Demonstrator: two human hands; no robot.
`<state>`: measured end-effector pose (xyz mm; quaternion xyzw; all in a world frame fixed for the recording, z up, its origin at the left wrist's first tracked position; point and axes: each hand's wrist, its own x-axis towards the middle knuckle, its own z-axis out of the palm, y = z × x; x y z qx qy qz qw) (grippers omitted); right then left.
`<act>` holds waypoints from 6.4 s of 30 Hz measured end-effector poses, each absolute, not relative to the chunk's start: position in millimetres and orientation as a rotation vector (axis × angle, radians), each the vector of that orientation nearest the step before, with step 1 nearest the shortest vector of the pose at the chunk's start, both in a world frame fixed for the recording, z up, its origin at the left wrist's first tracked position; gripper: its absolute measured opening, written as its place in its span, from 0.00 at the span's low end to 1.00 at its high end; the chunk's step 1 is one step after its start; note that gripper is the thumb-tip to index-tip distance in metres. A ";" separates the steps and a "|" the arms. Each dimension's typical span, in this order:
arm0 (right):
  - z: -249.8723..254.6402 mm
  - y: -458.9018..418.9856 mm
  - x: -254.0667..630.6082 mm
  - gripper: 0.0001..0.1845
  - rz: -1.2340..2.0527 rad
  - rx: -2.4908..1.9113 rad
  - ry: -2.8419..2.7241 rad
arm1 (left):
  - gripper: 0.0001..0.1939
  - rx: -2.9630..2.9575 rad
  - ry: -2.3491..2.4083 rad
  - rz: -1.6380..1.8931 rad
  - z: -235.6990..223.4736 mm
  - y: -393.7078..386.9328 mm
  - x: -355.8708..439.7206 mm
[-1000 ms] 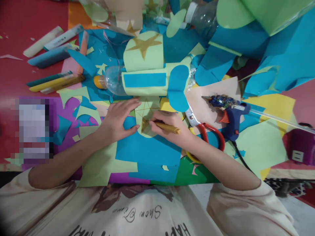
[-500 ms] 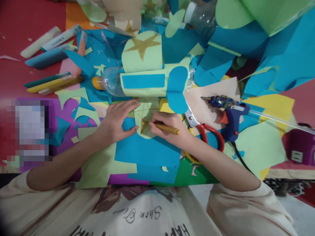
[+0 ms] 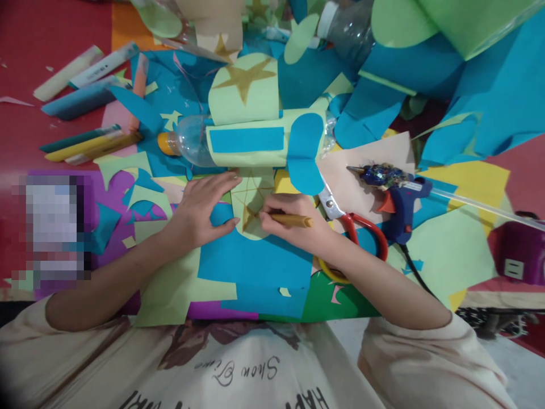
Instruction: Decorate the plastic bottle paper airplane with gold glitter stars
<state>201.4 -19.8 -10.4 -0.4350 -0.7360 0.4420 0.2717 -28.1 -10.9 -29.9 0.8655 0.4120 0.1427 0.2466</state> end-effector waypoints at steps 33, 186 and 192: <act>-13.6 -20.4 201.4 0.07 1.165 -1.232 -1.849 | 0.28 2.329 1.153 0.354 -28.1 -9.8 -26.5; -13.5 -7.6 195.7 0.16 1.295 -1.393 -1.909 | 0.28 2.333 1.188 0.349 -27.5 -11.0 -25.4; -14.2 -7.0 193.8 0.16 1.240 -1.407 -1.847 | 0.28 2.340 1.183 0.349 -27.3 -10.9 -25.6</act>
